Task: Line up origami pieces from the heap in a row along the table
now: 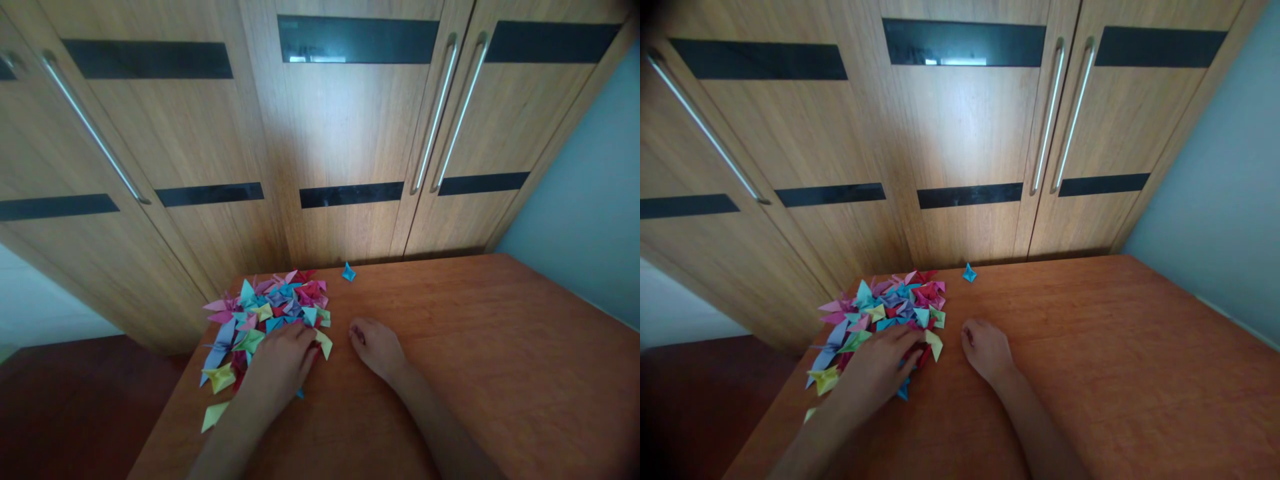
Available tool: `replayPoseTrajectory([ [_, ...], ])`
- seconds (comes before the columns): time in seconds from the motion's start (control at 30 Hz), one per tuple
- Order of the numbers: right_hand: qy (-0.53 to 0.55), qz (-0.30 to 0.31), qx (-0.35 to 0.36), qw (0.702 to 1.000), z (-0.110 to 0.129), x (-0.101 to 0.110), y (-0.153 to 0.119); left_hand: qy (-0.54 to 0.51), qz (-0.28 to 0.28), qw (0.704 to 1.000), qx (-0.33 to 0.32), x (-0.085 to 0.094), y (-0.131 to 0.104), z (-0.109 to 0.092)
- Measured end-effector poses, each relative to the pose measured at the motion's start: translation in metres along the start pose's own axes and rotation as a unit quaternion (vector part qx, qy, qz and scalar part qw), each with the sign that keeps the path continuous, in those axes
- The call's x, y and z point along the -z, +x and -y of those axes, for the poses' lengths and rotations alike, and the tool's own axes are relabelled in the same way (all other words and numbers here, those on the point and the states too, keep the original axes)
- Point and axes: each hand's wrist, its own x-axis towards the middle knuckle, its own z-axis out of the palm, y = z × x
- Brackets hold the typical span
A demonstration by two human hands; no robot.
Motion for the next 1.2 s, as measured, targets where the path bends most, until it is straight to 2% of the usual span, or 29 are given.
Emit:
replayPoseTrajectory([
  [0.13,0.000,-0.007,0.001,1.000,0.001,0.000,-0.001,0.028,-0.052,0.998,0.033,-0.019,-0.038,0.002],
  [0.23,0.007,-0.004,-0.003,1.000,0.002,0.000,-0.001,0.041,-0.064,0.997,0.022,-0.028,-0.051,0.005],
  [0.43,0.012,-0.012,-0.002,1.000,0.001,-0.001,-0.001,0.063,-0.045,0.997,0.003,-0.032,-0.047,0.006],
  [0.6,0.016,-0.018,0.003,1.000,-0.002,-0.003,0.000,0.049,-0.049,0.997,0.014,-0.033,-0.043,0.002],
  [0.83,0.013,-0.010,0.000,1.000,0.000,-0.001,-0.001,-0.027,-0.061,0.998,0.014,-0.034,-0.050,-0.004],
  [0.93,0.028,-0.008,-0.002,1.000,-0.001,0.000,0.000,-0.092,-0.101,0.991,0.011,-0.030,-0.052,-0.005],
  [1.0,0.078,-0.007,-0.002,0.997,0.000,0.000,0.001,-0.163,-0.136,0.977,0.019,-0.024,-0.050,-0.006],
  [1.07,0.185,-0.011,0.009,0.983,0.004,0.000,0.001,-0.233,-0.167,0.957,0.044,-0.018,-0.043,-0.007],
  [1.13,0.329,-0.001,0.019,0.944,0.010,0.000,0.000,-0.284,-0.181,0.938,0.080,-0.013,-0.033,-0.007],
  [1.2,0.450,0.021,0.018,0.893,0.016,0.002,-0.002,-0.319,-0.182,0.924,0.109,-0.012,-0.021,-0.008],
])
